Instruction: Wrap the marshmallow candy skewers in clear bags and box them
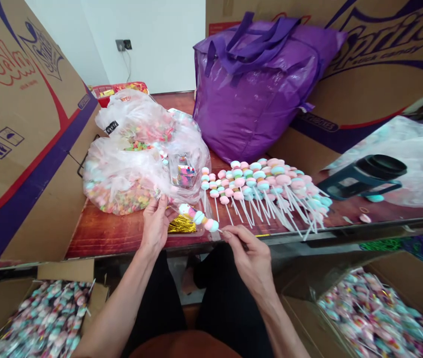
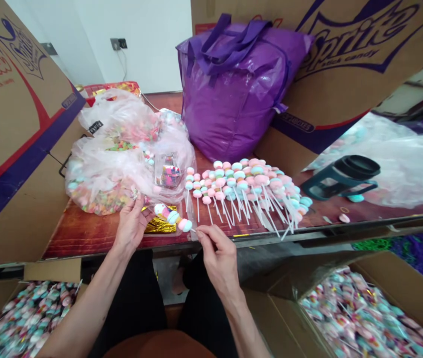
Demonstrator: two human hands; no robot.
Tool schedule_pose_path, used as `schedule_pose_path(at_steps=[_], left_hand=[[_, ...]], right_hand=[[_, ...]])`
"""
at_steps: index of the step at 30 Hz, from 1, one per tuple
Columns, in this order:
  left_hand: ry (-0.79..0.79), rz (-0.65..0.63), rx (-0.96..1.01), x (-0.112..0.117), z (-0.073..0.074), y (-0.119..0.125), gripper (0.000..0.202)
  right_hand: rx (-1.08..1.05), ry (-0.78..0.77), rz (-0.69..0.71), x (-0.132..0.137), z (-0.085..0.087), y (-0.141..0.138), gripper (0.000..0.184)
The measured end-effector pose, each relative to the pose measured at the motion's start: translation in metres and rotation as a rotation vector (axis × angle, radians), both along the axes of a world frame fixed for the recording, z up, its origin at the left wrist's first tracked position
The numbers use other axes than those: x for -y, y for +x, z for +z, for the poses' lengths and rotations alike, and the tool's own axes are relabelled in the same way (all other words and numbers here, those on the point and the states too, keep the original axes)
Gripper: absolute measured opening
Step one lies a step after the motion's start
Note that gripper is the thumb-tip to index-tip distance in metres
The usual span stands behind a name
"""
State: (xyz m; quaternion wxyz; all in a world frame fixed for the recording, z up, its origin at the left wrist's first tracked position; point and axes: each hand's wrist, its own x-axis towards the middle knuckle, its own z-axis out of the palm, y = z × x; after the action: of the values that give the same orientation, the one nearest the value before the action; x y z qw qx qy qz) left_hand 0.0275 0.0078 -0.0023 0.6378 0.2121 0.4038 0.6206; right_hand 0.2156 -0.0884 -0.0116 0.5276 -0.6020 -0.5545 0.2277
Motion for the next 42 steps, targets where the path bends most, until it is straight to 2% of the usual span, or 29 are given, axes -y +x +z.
schedule_pose_path(at_steps=[6,13,18,21,24,26,29,34,38,42], left_hand=[[0.009,0.081,-0.024,0.002,-0.003,0.002,0.044],[-0.012,-0.048,-0.022,0.009,-0.003,0.003,0.044],[-0.026,-0.104,0.018,0.013,-0.001,0.006,0.041],[-0.032,-0.132,0.056,0.013,-0.002,0.008,0.041],[-0.032,-0.154,0.091,0.013,-0.003,0.009,0.041],[-0.040,-0.152,0.114,0.014,-0.003,0.010,0.038],[-0.040,-0.153,0.122,0.015,-0.003,0.011,0.036],[-0.007,-0.176,0.077,0.014,-0.004,0.009,0.041],[-0.020,-0.192,0.098,0.011,-0.004,0.003,0.040],[0.000,-0.194,0.091,0.012,-0.003,0.004,0.038]], right_hand=[[-0.008,-0.025,-0.006,0.001,-0.007,-0.016,0.018],[0.165,0.061,0.043,-0.003,-0.010,-0.020,0.019],[0.126,0.026,0.156,-0.003,-0.011,-0.024,0.018],[-0.080,-0.166,0.217,0.000,-0.007,-0.027,0.022],[-0.497,-0.443,0.313,0.003,-0.003,-0.031,0.030],[-0.747,-0.548,0.358,0.003,-0.001,-0.033,0.032],[-0.919,-0.577,0.363,0.002,0.001,-0.039,0.030],[-0.950,-0.536,0.366,-0.003,0.003,-0.047,0.029],[-1.084,-0.603,0.437,-0.007,0.004,-0.042,0.028],[-1.169,-0.637,0.425,-0.008,0.003,-0.043,0.026]])
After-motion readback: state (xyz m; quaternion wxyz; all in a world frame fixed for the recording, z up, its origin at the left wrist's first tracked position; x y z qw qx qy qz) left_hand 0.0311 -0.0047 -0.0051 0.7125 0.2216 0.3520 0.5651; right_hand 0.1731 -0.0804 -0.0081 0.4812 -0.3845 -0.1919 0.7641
